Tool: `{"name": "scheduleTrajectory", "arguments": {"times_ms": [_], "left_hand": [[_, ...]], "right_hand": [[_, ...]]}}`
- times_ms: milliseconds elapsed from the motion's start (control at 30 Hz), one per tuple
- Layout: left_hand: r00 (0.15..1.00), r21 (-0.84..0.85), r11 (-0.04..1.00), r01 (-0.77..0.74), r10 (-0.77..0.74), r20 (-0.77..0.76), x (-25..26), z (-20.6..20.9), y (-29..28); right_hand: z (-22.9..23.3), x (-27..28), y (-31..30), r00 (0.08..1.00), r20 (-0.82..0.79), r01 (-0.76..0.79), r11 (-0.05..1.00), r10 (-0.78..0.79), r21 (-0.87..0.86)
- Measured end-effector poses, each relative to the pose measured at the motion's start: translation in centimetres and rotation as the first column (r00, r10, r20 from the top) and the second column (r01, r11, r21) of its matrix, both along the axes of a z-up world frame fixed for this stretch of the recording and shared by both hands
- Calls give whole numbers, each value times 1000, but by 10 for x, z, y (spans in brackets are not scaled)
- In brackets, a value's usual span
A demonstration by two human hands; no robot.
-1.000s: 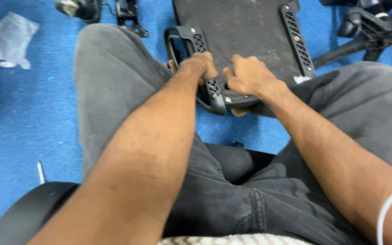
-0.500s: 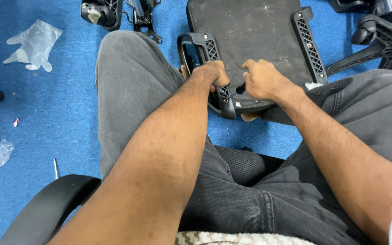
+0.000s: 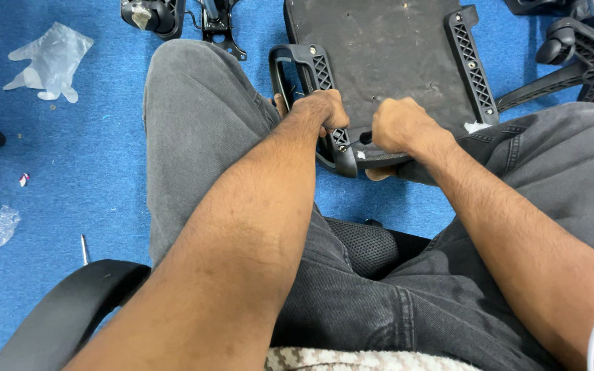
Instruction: The person sits on the floor and uses a screwdriver to remove screws from the underside of an office chair seat. They detach a plastic frame from the seat base and continue unscrewing fasteners from the removed frame.
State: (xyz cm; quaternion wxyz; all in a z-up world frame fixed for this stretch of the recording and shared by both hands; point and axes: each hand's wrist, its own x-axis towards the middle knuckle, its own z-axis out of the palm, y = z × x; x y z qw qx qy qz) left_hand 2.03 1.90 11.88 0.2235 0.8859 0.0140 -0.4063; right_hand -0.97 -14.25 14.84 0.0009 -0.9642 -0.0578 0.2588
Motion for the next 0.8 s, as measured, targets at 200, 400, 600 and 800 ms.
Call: {"name": "scheduleTrajectory", "arguments": {"times_ms": [200, 400, 600, 800], "left_hand": [[999, 16, 999, 34, -34, -2, 1, -3, -2], [1000, 3, 1000, 2, -2, -6, -2, -4, -3], [1000, 8, 1000, -4, 4, 0, -2, -1, -3], [1000, 18, 1000, 14, -14, -7, 0, 1, 0]], "right_hand": [[2, 5, -12, 975, 140, -200, 948, 170, 247], [0, 0, 0, 996, 12, 84, 996, -84, 5], [2, -3, 2, 981, 161, 97, 993, -107, 66], [4, 2, -1, 992, 126, -65, 954, 29, 293]]}}
